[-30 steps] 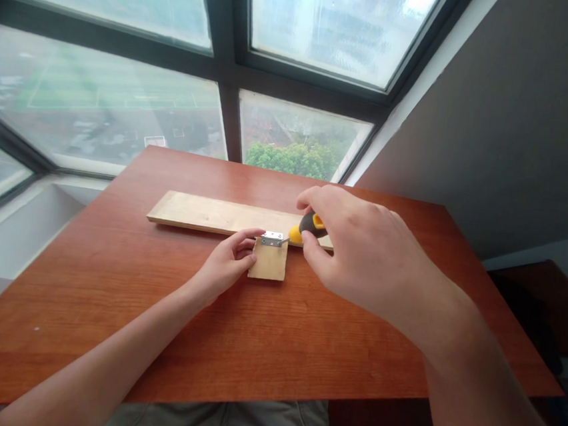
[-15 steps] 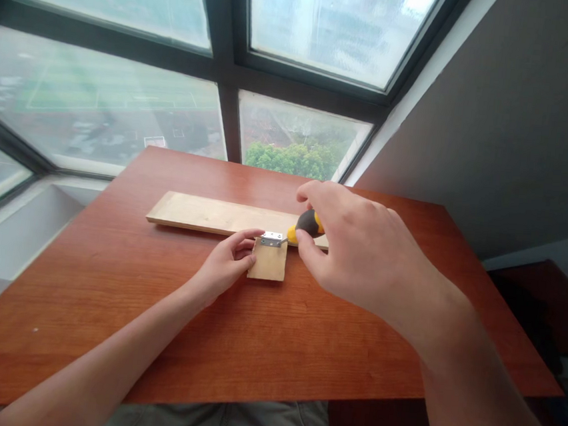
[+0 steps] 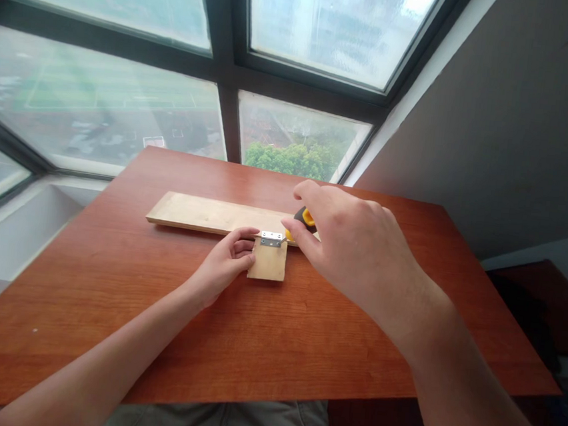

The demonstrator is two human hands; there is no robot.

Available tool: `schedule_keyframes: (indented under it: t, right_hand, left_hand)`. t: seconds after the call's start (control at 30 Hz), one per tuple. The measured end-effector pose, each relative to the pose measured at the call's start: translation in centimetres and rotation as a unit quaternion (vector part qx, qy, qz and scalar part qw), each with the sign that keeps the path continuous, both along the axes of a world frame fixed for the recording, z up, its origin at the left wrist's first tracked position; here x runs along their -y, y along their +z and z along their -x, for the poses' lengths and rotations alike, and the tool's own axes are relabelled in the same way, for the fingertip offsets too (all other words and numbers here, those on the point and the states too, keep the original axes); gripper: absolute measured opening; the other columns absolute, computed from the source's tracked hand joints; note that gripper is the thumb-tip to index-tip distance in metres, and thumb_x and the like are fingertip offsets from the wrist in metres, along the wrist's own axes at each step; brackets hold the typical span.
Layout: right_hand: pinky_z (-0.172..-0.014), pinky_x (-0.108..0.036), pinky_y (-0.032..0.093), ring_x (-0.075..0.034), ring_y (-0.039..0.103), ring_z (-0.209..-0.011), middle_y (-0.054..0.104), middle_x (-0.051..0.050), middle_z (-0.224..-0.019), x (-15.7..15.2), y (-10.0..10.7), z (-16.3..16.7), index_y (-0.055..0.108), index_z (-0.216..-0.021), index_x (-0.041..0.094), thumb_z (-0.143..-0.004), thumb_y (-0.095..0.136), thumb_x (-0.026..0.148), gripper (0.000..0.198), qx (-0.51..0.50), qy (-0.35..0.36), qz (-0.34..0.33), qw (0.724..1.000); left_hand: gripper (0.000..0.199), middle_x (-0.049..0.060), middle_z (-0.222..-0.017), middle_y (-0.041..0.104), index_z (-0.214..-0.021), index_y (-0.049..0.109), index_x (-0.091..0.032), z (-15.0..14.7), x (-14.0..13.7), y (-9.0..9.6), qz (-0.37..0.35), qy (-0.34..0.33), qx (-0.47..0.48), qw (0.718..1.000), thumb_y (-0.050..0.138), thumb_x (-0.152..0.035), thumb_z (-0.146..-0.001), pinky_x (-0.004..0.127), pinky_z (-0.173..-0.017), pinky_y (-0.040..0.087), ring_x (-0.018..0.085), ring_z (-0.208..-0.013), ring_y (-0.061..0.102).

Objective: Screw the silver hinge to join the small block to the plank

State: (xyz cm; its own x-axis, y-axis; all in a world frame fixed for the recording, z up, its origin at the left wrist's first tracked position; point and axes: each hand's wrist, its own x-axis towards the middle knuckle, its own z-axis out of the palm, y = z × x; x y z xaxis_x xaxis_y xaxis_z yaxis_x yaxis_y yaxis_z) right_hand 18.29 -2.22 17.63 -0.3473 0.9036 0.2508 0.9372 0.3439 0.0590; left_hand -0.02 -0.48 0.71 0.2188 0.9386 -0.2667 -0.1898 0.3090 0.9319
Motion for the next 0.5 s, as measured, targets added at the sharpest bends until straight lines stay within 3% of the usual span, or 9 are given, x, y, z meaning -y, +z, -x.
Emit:
schedule_keyframes:
  t: [0.13,0.23,0.3,0.43,0.5]
  right_hand:
    - [-0.064,-0.031,0.043,-0.022,0.068,-0.080,0.072,-0.001,-0.100,0.06,-0.01,-0.06,0.058,-0.109,0.024,-0.091,0.055,0.038,0.023,-0.014,-0.006,0.004,1.000]
    - [-0.068,-0.031,0.045,-0.022,0.068,-0.081,0.071,0.000,-0.100,-0.02,0.08,-0.16,0.058,-0.109,0.024,-0.091,0.055,0.037,0.022,-0.024,-0.007,0.016,1.000]
    - [-0.070,-0.032,0.045,-0.022,0.068,-0.084,0.071,-0.001,-0.101,-0.19,0.18,-0.25,0.059,-0.109,0.024,-0.091,0.054,0.037,0.023,-0.030,-0.003,0.022,0.999]
    - [-0.070,-0.032,0.045,-0.021,0.067,-0.082,0.071,-0.002,-0.098,-0.67,0.35,-0.42,0.060,-0.108,0.023,-0.092,0.052,0.039,0.023,-0.039,0.003,0.027,0.999]
    - [-0.069,-0.032,0.044,-0.021,0.066,-0.078,0.071,-0.002,-0.095,-0.84,0.42,-0.51,0.059,-0.107,0.024,-0.091,0.053,0.040,0.023,-0.043,0.001,0.027,0.999]
  left_hand:
    - [0.038,0.005,-0.103,0.065,-0.099,0.044,-0.022,-0.35,0.71,-0.17,0.089,0.060,0.073,0.991,0.069,-0.015,-0.072,0.026,-0.073,0.051,0.015,-0.086,0.065]
    - [0.040,0.008,-0.111,0.065,-0.100,0.047,-0.021,-0.69,1.10,-0.12,0.131,0.090,0.131,0.979,0.071,-0.011,-0.070,0.028,-0.079,0.052,0.016,-0.093,0.066]
    - [0.040,0.010,-0.112,0.066,-0.103,0.053,-0.018,-0.84,1.15,0.02,0.149,0.071,0.152,0.974,0.072,-0.008,-0.069,0.029,-0.083,0.052,0.018,-0.098,0.066]
    - [0.033,0.012,-0.108,0.070,-0.102,0.063,-0.014,-0.91,0.92,0.32,0.152,-0.031,0.166,0.974,0.072,-0.010,-0.070,0.030,-0.089,0.051,0.020,-0.101,0.067]
    - [0.035,0.011,-0.107,0.071,-0.103,0.063,-0.014,-0.93,0.82,0.32,0.145,-0.044,0.166,0.974,0.072,-0.009,-0.070,0.028,-0.088,0.051,0.019,-0.100,0.067]
